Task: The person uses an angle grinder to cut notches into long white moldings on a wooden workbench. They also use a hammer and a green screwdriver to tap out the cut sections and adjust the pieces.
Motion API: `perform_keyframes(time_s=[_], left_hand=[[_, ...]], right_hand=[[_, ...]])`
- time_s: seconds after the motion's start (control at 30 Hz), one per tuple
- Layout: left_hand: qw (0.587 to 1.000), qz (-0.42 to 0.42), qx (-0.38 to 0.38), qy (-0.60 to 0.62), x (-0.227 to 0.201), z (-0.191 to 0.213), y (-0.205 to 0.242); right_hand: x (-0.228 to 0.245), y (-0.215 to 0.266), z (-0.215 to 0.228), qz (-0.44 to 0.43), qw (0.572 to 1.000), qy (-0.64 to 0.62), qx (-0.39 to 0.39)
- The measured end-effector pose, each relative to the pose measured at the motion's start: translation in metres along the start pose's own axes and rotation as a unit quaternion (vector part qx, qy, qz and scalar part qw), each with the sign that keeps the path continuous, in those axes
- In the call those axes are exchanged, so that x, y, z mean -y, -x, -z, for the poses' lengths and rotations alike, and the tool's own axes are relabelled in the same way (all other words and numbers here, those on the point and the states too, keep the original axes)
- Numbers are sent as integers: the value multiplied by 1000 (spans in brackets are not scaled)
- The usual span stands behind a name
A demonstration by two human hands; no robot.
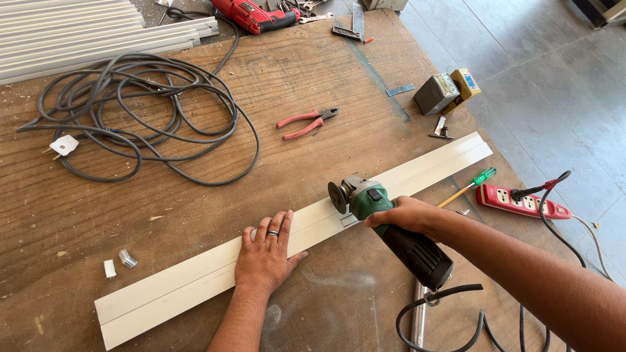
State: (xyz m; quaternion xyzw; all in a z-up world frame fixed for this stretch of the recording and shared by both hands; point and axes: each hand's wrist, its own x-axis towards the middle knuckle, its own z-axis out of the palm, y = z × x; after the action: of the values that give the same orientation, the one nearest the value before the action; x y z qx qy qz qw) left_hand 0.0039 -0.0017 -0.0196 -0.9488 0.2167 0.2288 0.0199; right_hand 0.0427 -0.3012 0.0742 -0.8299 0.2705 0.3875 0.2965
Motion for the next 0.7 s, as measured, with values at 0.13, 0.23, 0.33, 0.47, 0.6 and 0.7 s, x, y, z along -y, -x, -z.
perform_keyframes(time_s=[0.13,0.23,0.33,0.47,0.6,0.7], left_hand=[[1000,-1,2,-5,0,1,1],[1000,-4,1,-12,0,1,0],[1000,-3,5,-10,0,0,0],[1000,-3,2,-11,0,1,0],[1000,-2,13,-6,-1,2,1],[1000,-2,9,-6,0,2,1]], right_hand=[[0,-1,1,-8,1000,8,-4],[0,-1,2,-10,1000,2,1],[0,-1,1,-10,1000,2,4],[1,-2,1,-25,1000,1,5],[-1,-4,2,-22,1000,8,10],[-4,-4,3,-21,1000,18,15]])
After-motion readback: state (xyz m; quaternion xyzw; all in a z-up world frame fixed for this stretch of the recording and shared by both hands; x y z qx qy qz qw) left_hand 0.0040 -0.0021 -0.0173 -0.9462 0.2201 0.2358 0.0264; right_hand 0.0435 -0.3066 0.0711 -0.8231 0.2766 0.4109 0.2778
